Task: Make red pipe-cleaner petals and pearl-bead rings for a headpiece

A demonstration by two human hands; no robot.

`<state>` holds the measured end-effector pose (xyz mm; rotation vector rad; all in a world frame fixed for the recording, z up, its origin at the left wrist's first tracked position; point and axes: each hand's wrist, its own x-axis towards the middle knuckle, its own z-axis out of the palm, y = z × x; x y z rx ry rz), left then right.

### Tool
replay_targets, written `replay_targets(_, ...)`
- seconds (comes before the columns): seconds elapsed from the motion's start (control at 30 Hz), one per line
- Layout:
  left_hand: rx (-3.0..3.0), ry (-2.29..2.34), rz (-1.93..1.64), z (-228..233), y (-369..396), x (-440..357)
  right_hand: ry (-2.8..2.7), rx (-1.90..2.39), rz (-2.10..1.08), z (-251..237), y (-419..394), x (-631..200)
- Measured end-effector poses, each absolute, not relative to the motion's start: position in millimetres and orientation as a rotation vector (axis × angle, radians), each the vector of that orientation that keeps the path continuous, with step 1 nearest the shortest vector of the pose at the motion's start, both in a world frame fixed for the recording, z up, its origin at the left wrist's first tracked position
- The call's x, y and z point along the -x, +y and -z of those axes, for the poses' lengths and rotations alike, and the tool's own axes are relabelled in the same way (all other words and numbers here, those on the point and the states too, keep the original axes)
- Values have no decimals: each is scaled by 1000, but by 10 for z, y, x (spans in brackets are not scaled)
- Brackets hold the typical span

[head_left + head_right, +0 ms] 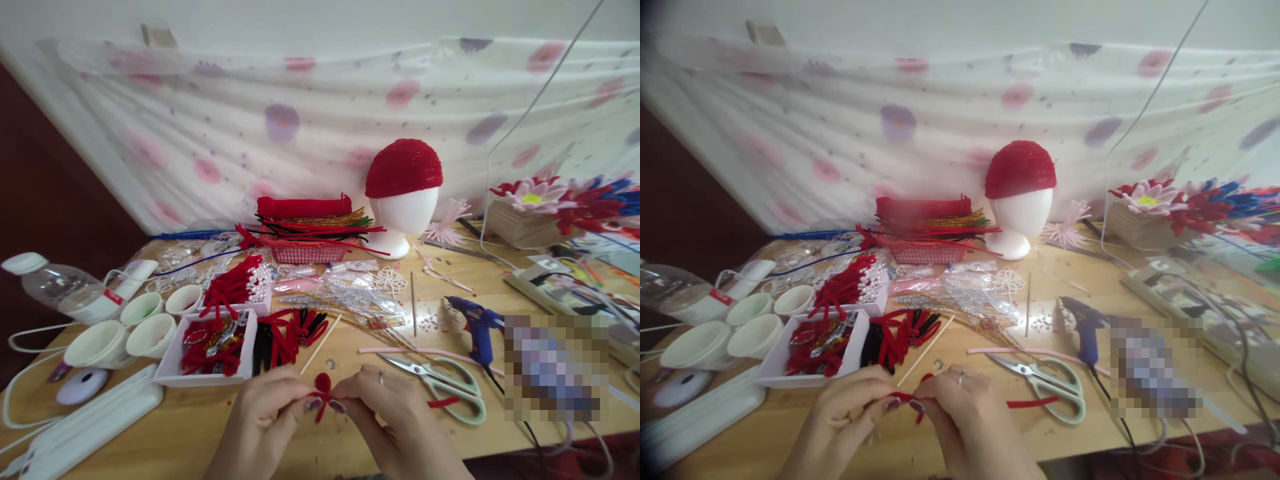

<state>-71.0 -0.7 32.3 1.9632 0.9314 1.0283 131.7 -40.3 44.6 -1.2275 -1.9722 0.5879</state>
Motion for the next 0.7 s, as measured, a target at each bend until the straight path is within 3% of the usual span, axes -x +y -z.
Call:
replay_targets(0.2, -1234, 943, -1353, -223, -12, 496, -1779, 1151, -604, -368, -376, -1091)
replay_targets(0.4, -820, 725, -1259, -221, 27, 255, -1591, 1145, -881, -303, -360, -949)
replay_targets(0.5, -932, 799, -1244, -142, 15, 265, -1500, 1128, -949, -294, -364, -1002)
replay_targets(0.7, -1780, 915, -1228, -104, 72, 514, -1848, 1313, -647, -429, -347, -1229)
